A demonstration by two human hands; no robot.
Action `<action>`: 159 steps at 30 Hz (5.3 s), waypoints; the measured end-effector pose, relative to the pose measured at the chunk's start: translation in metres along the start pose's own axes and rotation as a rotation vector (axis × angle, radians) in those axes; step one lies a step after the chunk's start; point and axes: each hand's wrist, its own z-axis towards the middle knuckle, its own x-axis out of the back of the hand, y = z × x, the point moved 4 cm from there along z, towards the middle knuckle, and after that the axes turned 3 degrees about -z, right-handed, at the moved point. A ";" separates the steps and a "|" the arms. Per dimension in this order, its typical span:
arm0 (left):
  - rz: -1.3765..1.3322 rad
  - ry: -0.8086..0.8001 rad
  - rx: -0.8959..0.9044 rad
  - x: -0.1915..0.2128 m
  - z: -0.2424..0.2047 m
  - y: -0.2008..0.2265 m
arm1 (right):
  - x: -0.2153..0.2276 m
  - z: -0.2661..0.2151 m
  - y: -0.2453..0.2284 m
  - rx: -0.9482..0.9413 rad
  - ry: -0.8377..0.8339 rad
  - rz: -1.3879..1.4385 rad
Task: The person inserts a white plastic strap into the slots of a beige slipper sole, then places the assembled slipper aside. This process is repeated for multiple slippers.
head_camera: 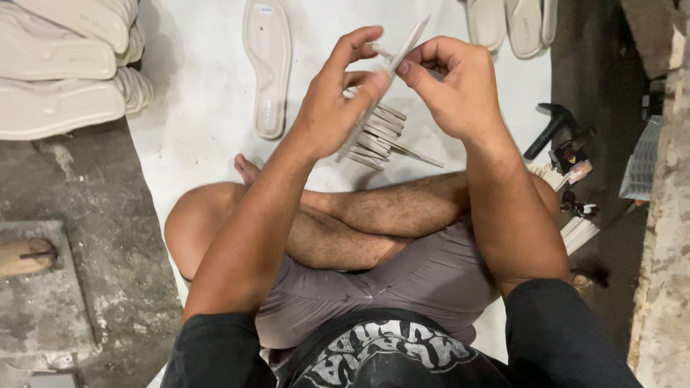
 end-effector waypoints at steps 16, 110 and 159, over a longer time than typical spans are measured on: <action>-0.306 0.426 0.340 0.048 0.031 -0.105 | -0.080 -0.002 0.065 0.029 -0.120 -0.348; 0.131 0.070 -0.028 0.014 -0.002 0.018 | -0.023 -0.017 -0.053 0.440 0.138 -0.370; 0.313 -0.098 -0.056 -0.016 -0.006 0.019 | 0.007 -0.008 -0.023 0.330 0.275 -0.435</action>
